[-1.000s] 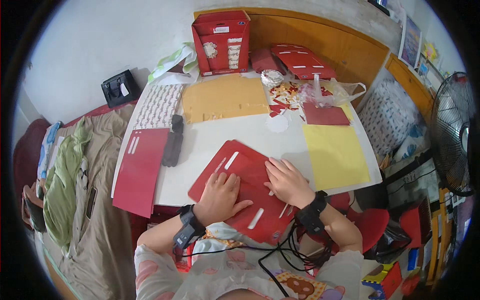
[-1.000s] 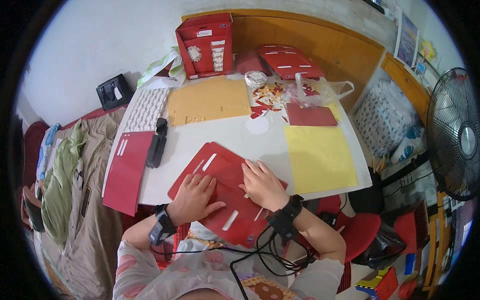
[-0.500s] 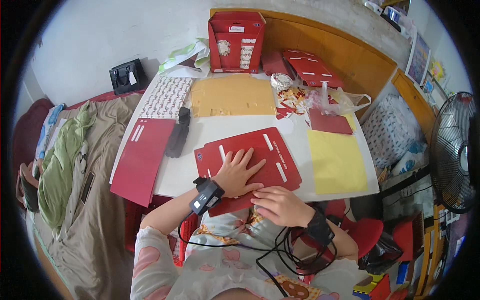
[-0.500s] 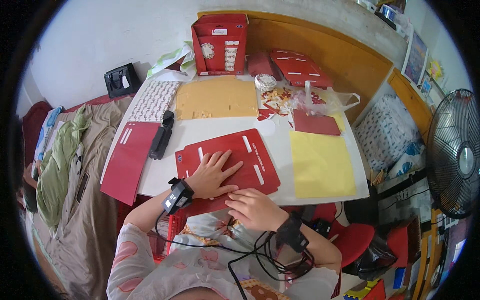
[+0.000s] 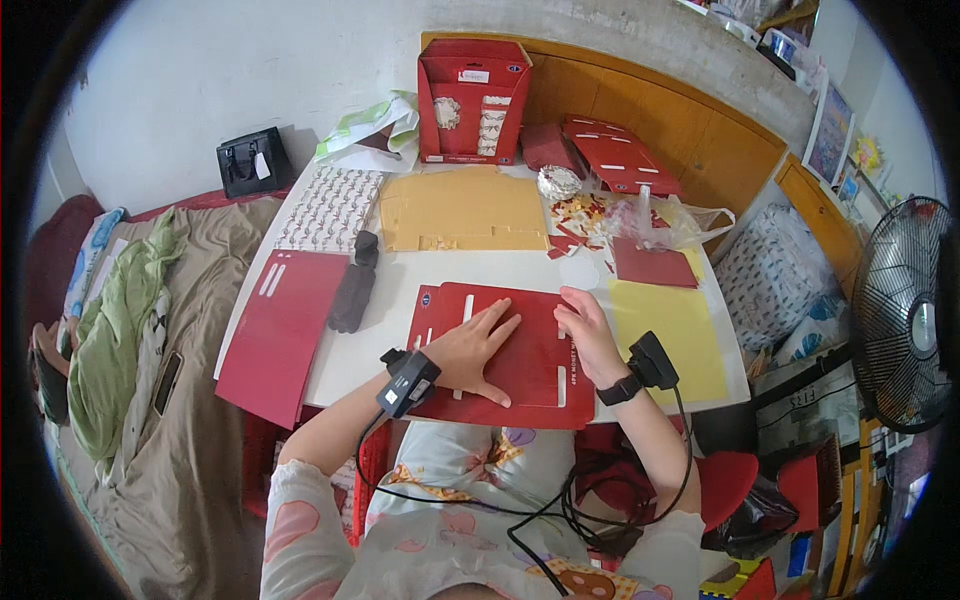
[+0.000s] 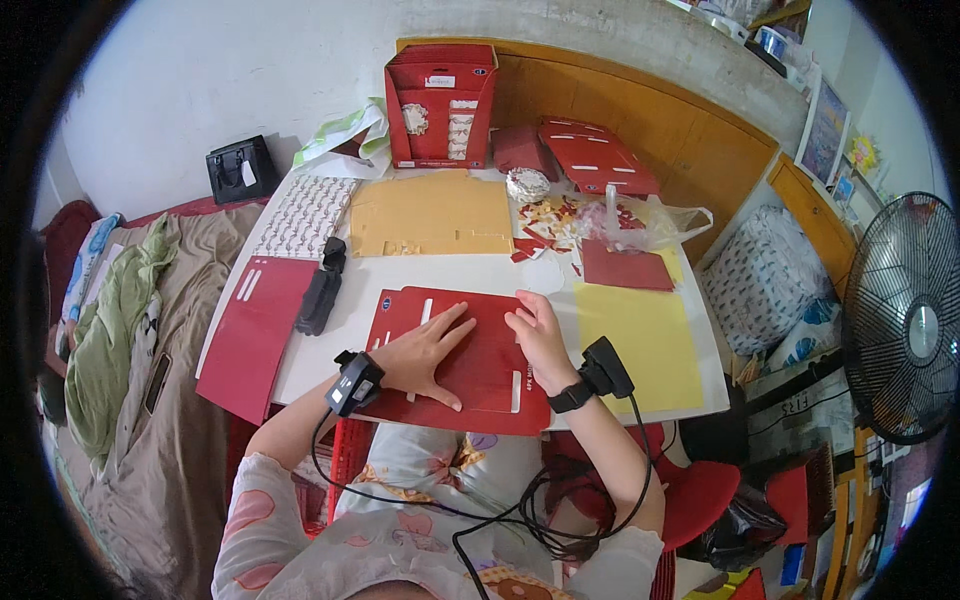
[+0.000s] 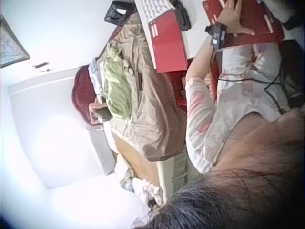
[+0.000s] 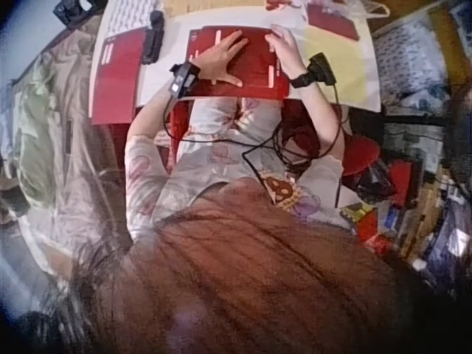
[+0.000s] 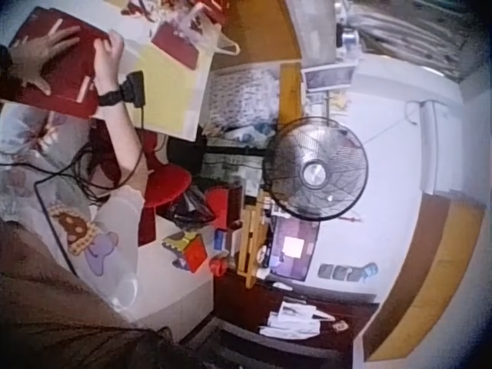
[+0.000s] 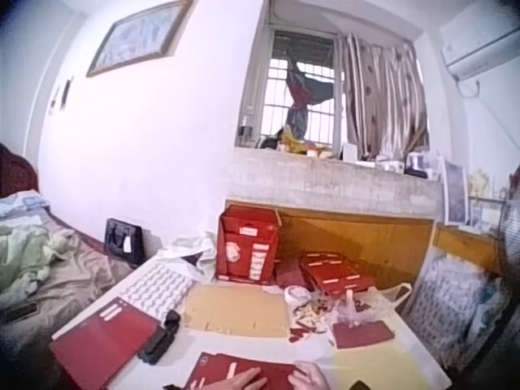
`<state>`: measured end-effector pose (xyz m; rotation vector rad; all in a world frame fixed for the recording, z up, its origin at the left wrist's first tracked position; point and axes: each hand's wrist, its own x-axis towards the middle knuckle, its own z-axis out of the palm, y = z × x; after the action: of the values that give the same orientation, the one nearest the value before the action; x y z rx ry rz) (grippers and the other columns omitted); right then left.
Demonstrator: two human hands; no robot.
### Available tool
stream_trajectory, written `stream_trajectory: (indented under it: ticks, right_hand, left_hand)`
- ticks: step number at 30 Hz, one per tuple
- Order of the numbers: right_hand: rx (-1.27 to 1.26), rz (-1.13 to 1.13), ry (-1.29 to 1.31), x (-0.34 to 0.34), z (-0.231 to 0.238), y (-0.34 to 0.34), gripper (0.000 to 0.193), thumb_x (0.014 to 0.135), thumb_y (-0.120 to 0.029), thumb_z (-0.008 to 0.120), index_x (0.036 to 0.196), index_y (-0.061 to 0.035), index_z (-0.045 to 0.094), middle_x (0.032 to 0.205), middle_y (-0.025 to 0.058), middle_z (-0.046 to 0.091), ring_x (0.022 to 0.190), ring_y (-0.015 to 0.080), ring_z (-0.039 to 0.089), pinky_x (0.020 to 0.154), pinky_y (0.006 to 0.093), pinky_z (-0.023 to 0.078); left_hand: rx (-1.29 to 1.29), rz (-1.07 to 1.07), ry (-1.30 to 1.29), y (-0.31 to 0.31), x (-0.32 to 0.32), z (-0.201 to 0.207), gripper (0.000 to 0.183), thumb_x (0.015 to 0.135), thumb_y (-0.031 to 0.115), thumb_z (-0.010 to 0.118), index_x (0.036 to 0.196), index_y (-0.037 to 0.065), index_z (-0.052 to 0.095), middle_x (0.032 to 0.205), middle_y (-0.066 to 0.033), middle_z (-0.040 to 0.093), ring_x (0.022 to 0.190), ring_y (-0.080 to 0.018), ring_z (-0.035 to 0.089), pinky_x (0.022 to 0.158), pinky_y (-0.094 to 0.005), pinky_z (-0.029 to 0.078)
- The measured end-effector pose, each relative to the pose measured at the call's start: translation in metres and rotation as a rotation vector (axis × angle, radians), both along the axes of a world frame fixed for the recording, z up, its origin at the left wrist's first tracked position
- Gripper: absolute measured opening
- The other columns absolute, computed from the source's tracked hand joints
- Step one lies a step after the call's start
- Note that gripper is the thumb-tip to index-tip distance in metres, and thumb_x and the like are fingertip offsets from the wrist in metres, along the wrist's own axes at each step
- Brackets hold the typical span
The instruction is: Assembling red paper wallets and inserting yellow paper dividers.
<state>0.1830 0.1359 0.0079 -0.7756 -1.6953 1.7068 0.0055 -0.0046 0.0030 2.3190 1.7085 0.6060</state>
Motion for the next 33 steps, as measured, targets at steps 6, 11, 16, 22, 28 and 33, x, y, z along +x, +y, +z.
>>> stream_trajectory:
  ticks: [6,11,16,22,28,33]
  right_hand:
    - [-0.080,0.012,0.027,-0.006,-0.005,0.021,0.051,0.087,-0.008,0.059,0.131,0.0000,0.036,0.127,0.0179,0.049,0.098,0.0163,0.055,0.074,0.0255,0.046]
    - [0.320,0.061,-0.168,-0.017,-0.005,0.026,0.037,0.084,-0.009,0.061,0.119,0.0000,0.050,0.104,0.0118,0.059,0.073,0.0148,0.056,0.065,0.0281,0.048]
    - [1.061,0.070,-0.324,-0.015,0.004,0.021,0.030,0.078,-0.008,0.065,0.106,-0.0012,0.058,0.091,0.0113,0.054,0.080,0.0269,0.056,0.074,0.0362,0.048]
    - [1.481,0.087,-0.294,-0.007,0.002,0.012,0.022,0.075,-0.003,0.061,0.097,-0.0019,0.059,0.099,0.0101,0.059,0.096,0.0270,0.058,0.082,0.0390,0.047]
    - [1.532,0.186,-0.303,0.005,-0.019,0.007,0.020,0.079,-0.002,0.054,0.098,0.0030,0.059,0.106,0.0148,0.062,0.101,0.0285,0.060,0.088,0.0371,0.047]
    - [1.518,0.185,-0.340,0.010,-0.016,-0.001,0.024,0.080,-0.003,0.054,0.103,0.0032,0.059,0.113,0.0164,0.060,0.107,0.0290,0.058,0.093,0.0367,0.045]
  left_hand:
    - [-0.014,0.110,0.326,0.013,0.006,0.022,0.136,0.045,0.077,0.070,0.144,0.002,0.017,0.142,-0.0352,0.017,0.135,-0.0479,0.014,0.111,-0.0540,0.012]
    - [0.015,0.084,0.293,0.013,0.003,0.019,0.135,0.043,0.076,0.072,0.145,0.006,0.017,0.142,-0.0336,0.020,0.134,-0.0472,0.018,0.111,-0.0541,0.013]
    - [0.180,0.066,0.321,0.006,0.006,0.022,0.124,0.045,0.073,0.072,0.137,0.000,0.033,0.139,-0.0312,0.027,0.131,-0.0454,0.025,0.110,-0.0523,0.019]
    - [0.213,0.047,0.270,0.001,0.007,0.023,0.110,0.048,0.069,0.073,0.125,-0.004,0.045,0.132,-0.0241,0.040,0.121,-0.0399,0.040,0.104,-0.0488,0.029]
    - [0.172,0.006,0.225,-0.009,0.009,0.006,0.100,0.062,0.062,0.071,0.129,-0.005,0.039,0.126,-0.0237,0.047,0.118,-0.0388,0.046,0.100,-0.0446,0.037]
    - [0.089,0.022,0.115,-0.009,0.005,0.007,0.102,0.064,0.061,0.070,0.131,-0.008,0.036,0.131,-0.0246,0.044,0.123,-0.0387,0.042,0.104,-0.0424,0.035]
